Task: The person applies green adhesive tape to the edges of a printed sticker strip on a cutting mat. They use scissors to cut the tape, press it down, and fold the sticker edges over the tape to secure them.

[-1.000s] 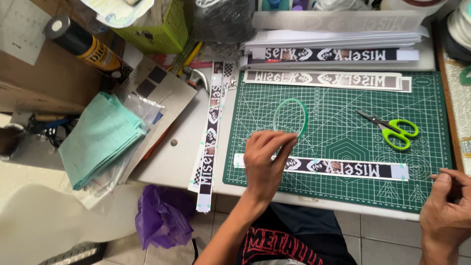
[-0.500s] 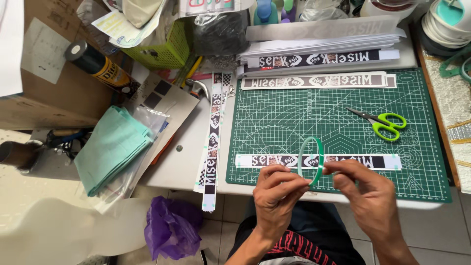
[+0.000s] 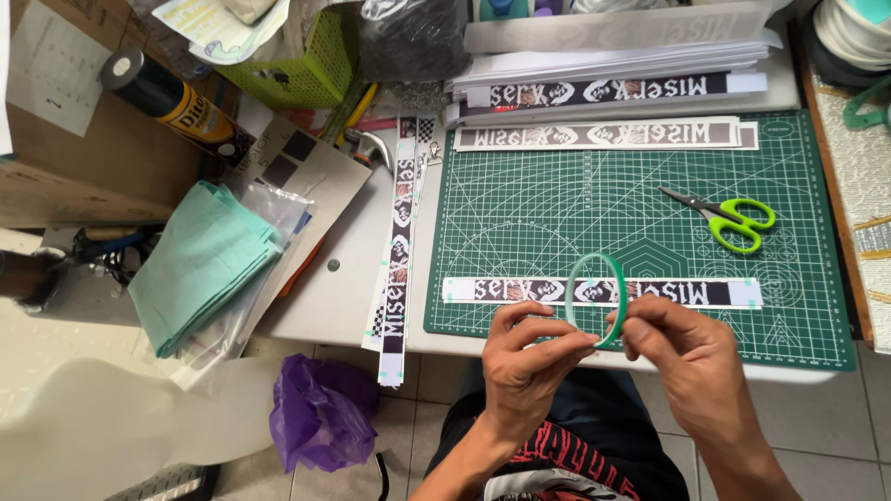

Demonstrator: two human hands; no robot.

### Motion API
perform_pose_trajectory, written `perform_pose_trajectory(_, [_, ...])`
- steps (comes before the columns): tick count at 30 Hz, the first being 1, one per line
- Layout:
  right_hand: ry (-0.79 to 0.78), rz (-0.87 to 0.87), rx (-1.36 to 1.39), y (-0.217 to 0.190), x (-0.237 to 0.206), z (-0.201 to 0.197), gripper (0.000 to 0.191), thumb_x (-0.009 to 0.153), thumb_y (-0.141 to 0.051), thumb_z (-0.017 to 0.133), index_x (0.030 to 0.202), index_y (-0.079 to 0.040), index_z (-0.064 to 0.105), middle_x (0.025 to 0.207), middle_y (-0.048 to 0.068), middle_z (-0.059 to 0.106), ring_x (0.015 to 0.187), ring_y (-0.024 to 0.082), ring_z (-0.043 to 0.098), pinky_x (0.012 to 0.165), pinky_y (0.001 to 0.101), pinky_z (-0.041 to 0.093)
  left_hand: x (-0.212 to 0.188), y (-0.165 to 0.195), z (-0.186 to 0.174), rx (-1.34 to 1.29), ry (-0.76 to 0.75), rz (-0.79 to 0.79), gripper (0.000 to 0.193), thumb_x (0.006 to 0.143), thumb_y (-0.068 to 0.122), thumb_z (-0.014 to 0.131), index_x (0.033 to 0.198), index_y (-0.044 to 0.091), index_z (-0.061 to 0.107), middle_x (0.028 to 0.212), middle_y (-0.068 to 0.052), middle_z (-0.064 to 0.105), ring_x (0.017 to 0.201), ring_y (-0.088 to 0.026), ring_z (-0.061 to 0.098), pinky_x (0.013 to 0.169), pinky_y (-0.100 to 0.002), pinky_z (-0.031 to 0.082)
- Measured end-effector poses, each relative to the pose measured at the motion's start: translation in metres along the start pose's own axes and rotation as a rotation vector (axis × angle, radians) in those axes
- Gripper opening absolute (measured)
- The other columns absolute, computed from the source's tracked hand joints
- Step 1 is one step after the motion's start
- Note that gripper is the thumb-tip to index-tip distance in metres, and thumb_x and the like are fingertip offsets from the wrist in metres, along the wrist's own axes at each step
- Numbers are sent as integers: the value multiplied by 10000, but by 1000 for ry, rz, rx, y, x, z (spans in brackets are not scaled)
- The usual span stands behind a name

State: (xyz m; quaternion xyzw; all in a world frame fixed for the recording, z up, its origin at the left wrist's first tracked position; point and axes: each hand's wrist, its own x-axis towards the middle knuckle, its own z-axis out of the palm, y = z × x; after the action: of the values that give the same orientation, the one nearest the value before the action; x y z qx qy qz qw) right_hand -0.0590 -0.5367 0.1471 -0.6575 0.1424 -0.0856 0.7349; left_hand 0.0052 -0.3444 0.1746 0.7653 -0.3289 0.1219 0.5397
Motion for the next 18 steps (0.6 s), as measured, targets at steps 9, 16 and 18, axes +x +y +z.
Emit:
perform_pose_trajectory(9, [-3,-85,22,-4,7,2,186,992,-63,628,1103,30,746,951,98,752,813,134,643,730,268,543,-15,-7,6,-506,-48,-364,144,923,78,795,1067,80,791,990,-17,743,1069,-164,626,930,-294,513])
perform_pose_trajectory(16, [3,-150,-52,-11,6,5,179,1030,-72,616,1115,11,749,987,96,750,857,125,636,767,257,536,-26,-21,5,-1065,16,-786,159,949,102,749,1074,13,787,1030,-43,741,972,-131,638,930,-270,499])
perform_pose_trajectory(18, [28,-154,-35,-13,8,8,176,1024,-73,632,1136,5,744,1016,94,755,870,120,641,776,255,536,-27,-22,4,-1093,16,-781,154,956,102,743,1072,9,784,1020,-44,741,969,-126,639,938,-269,498])
